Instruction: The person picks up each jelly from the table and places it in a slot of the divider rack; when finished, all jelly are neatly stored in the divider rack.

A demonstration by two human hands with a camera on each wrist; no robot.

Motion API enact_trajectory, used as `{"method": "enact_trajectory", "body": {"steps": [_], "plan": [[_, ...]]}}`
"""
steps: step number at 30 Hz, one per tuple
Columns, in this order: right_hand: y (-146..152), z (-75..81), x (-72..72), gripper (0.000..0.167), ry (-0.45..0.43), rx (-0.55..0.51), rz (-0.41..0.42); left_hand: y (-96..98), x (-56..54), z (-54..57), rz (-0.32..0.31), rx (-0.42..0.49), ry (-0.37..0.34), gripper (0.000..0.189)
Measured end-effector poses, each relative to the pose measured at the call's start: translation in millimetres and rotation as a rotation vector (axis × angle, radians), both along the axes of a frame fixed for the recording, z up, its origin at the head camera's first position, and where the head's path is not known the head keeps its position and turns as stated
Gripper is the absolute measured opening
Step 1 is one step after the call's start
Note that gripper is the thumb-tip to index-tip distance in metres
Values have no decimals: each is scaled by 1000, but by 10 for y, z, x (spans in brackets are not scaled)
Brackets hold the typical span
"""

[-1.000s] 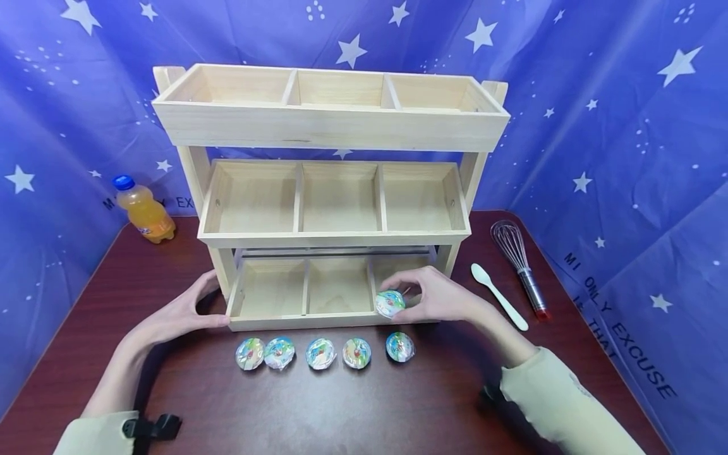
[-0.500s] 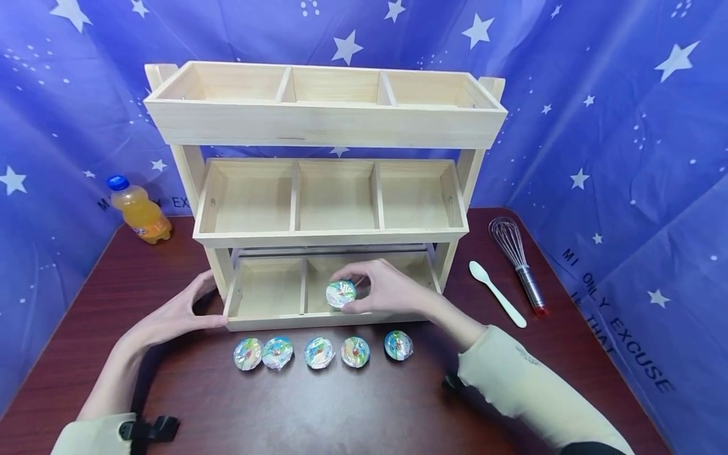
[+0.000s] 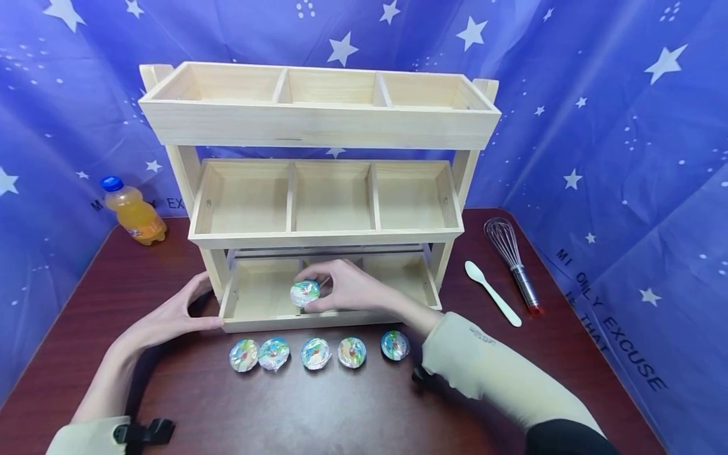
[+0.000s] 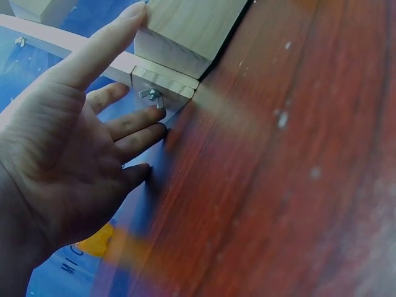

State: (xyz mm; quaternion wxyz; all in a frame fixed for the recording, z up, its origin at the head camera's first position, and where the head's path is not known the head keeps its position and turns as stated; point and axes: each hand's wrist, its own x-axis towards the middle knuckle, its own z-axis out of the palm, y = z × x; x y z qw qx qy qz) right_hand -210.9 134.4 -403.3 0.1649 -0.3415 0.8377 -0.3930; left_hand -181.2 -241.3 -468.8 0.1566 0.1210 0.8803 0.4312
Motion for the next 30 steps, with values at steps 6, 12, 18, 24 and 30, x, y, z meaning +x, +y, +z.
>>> {"method": "enact_trajectory", "body": {"steps": [6,12,18,24,30], "plan": [[-206,18,-105,50,10,11,10,-1,8,15,-1,-11,9,112],[-406,12,-224,51,23,59,4,2,5,14,-1,-2,10,113],[-583,27,-315,55,-53,73,-1,-7,-5,-13,-25,25,55,109],[-812,-20,-439,57,-122,97,7,-30,5,6,-41,35,68,107],[-1032,-103,-535,56,-161,90,35,-11,1,-1,-44,31,77,107]]}}
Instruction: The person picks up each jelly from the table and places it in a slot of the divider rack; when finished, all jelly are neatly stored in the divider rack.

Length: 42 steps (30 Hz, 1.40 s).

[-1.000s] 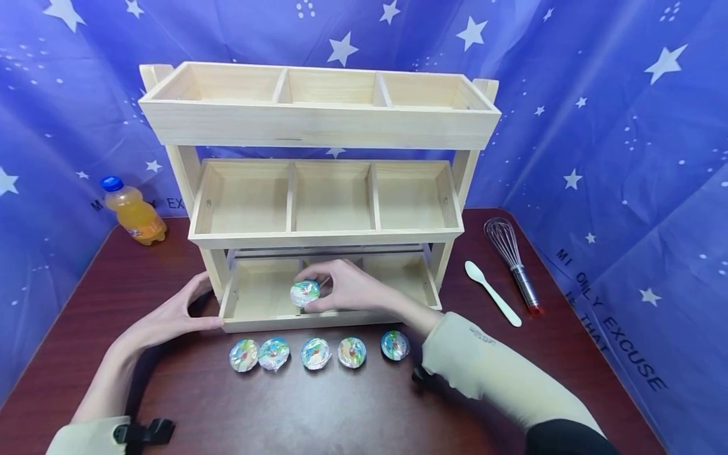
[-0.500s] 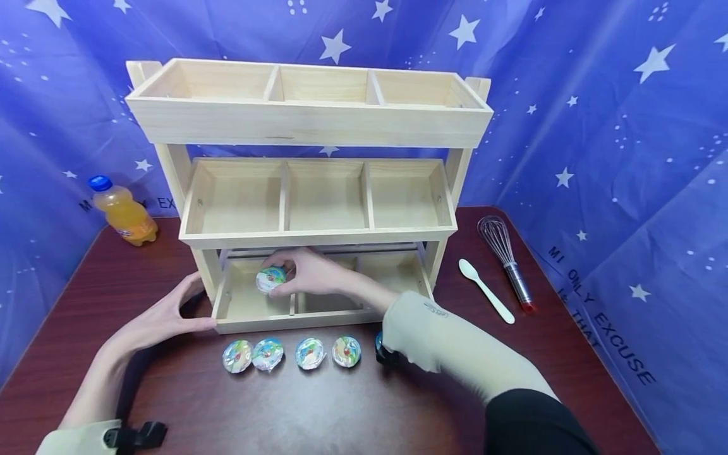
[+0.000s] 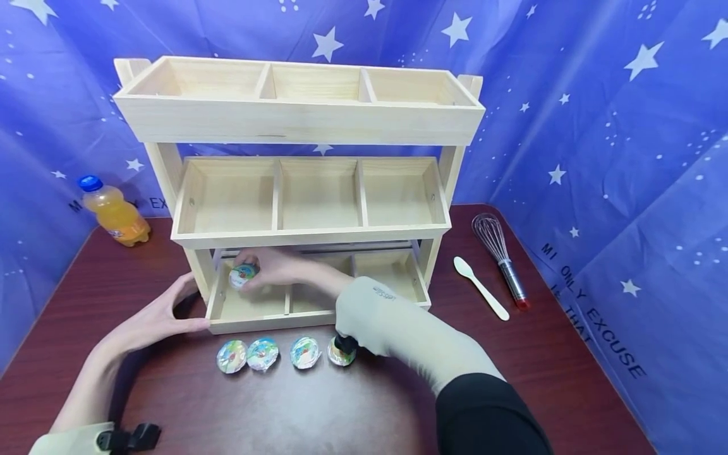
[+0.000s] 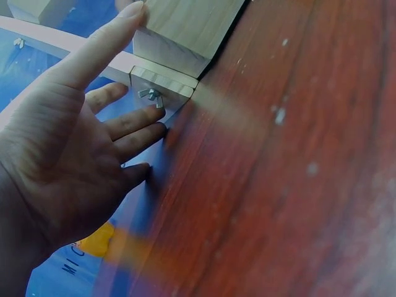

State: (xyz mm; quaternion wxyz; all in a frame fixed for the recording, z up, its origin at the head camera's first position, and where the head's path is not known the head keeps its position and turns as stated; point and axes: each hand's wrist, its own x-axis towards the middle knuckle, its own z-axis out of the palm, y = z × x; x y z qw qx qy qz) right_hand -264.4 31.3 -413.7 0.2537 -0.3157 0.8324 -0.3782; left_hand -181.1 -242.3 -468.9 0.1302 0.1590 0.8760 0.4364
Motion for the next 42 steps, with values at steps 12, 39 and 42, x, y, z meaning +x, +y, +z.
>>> {"method": "enact_trajectory", "body": {"steps": [12,39,42], "plan": [[-167,-52,0,47,122,59,54,-9,-9,-32,-2,4,14,107],[-166,-70,-5,54,273,126,162,-2,-6,-14,8,5,-6,107],[-85,-27,26,49,237,76,165,3,-4,-23,9,6,-12,107]]}}
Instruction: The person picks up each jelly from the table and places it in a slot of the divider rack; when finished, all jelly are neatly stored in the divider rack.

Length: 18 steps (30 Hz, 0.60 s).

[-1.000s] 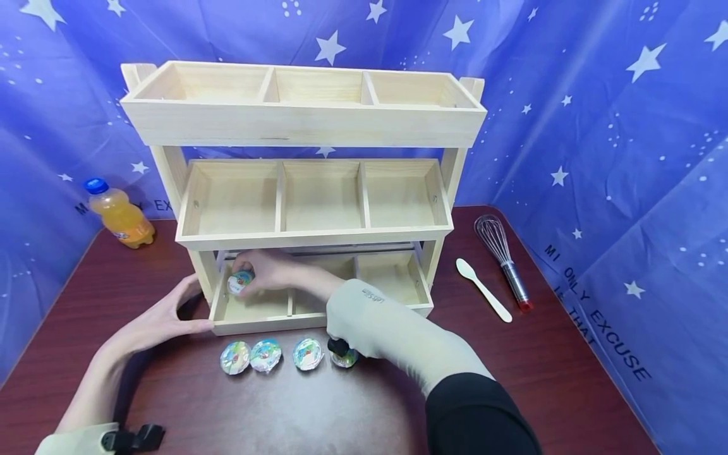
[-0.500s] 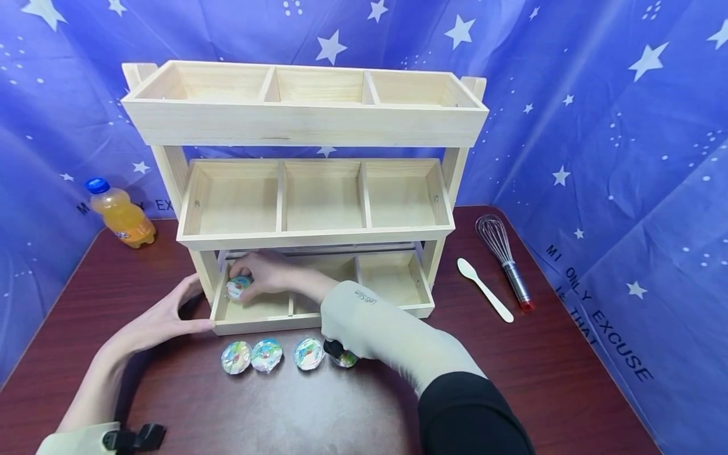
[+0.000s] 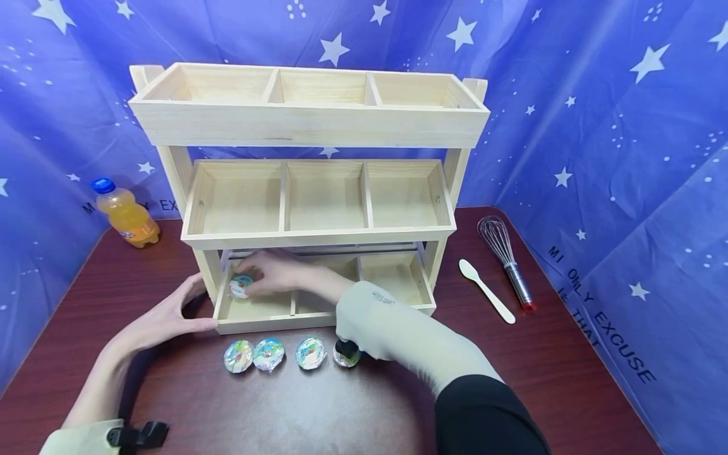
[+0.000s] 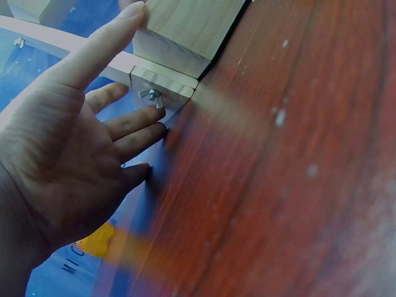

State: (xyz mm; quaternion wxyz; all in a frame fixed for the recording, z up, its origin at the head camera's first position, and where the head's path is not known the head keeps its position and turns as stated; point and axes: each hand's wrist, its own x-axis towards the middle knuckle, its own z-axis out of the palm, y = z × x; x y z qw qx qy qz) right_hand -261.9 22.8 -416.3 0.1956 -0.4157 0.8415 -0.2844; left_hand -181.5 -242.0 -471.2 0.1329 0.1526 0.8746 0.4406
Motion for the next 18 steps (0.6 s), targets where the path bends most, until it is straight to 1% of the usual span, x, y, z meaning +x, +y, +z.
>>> {"method": "enact_trajectory", "body": {"steps": [3,5,9,15,18], "plan": [[110,60,43,48,-42,-36,-34,2,3,0,2,2,-3,107],[192,93,72,49,-51,-57,-65,-3,7,3,7,0,-3,108],[386,113,137,49,-48,-117,-105,-12,10,-6,13,0,-7,109],[714,101,253,53,-27,-215,-160,-2,1,-26,3,34,-10,108],[857,105,324,52,-20,-265,-189,-9,4,-28,2,41,-12,107]]}}
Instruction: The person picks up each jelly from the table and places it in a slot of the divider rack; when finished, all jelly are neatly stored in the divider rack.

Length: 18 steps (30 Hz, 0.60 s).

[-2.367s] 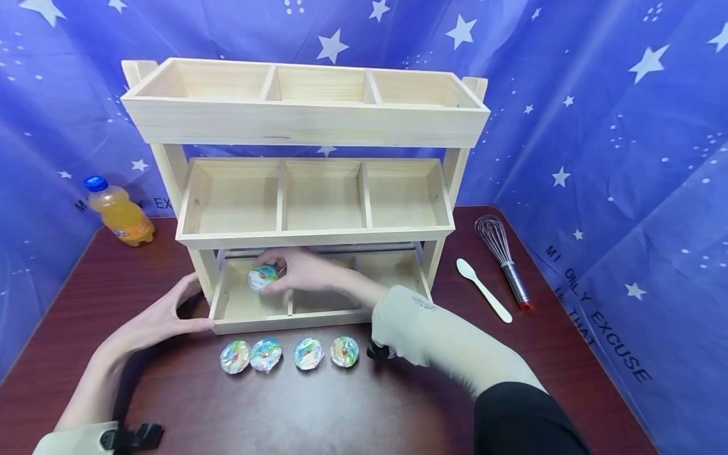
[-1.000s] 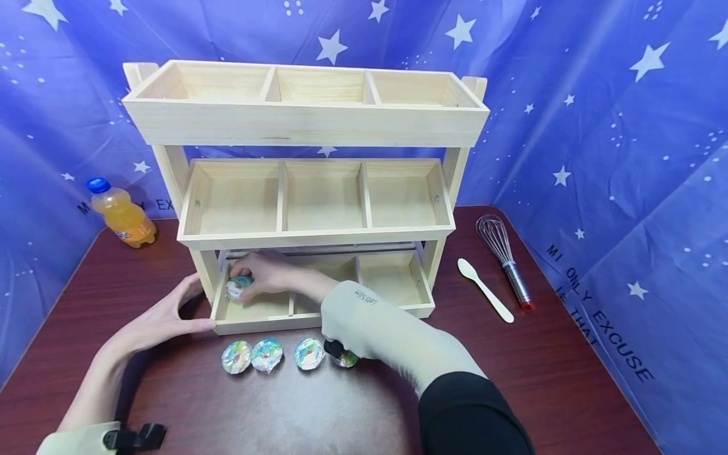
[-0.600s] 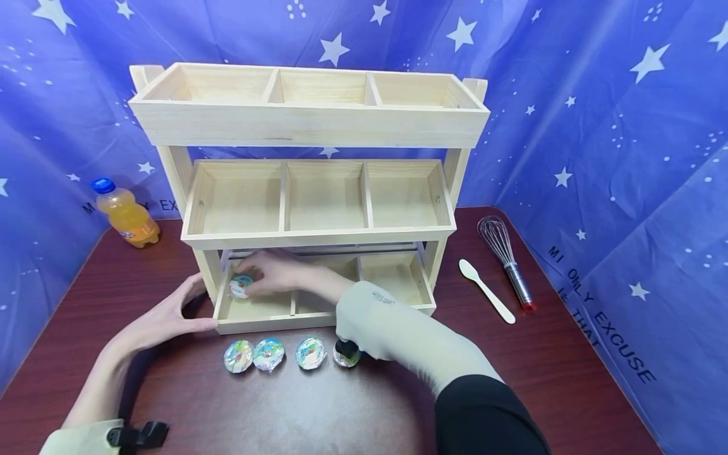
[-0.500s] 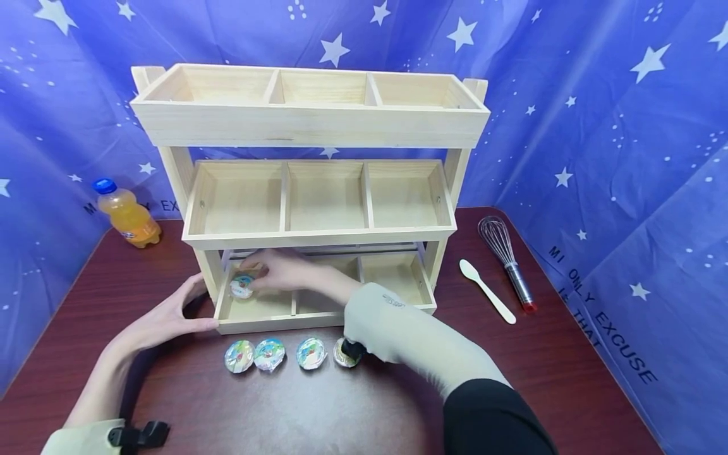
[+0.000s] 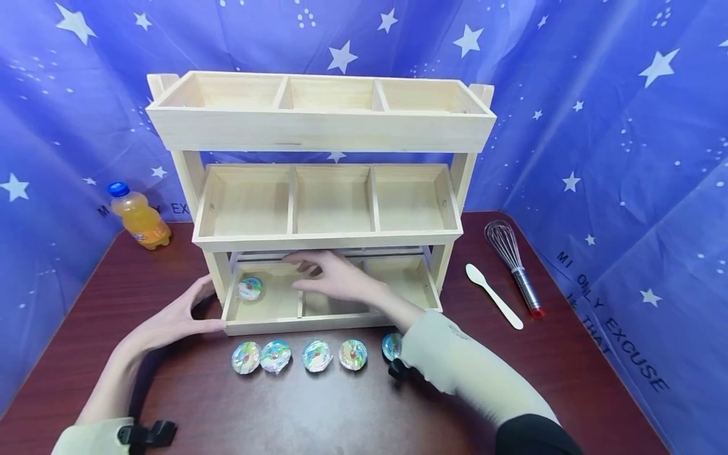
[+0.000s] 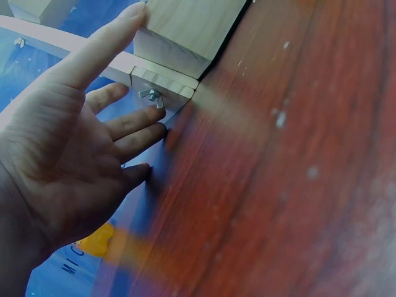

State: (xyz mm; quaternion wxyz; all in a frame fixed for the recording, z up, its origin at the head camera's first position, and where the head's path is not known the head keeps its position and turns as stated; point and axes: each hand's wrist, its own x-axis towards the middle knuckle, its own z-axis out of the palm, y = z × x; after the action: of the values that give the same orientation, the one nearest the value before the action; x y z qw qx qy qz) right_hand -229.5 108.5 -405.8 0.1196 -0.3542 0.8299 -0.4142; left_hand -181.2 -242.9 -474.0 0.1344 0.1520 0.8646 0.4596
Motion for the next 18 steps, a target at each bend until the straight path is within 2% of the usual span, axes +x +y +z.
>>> {"method": "enact_trajectory", "body": {"steps": [6,18], "plan": [[251,14,164,50,16,-43,-37,-24,37,-5,6,1,-5,107],[801,-17,414,48,67,-182,-85,2,-4,-2,-10,22,1,105]]}}
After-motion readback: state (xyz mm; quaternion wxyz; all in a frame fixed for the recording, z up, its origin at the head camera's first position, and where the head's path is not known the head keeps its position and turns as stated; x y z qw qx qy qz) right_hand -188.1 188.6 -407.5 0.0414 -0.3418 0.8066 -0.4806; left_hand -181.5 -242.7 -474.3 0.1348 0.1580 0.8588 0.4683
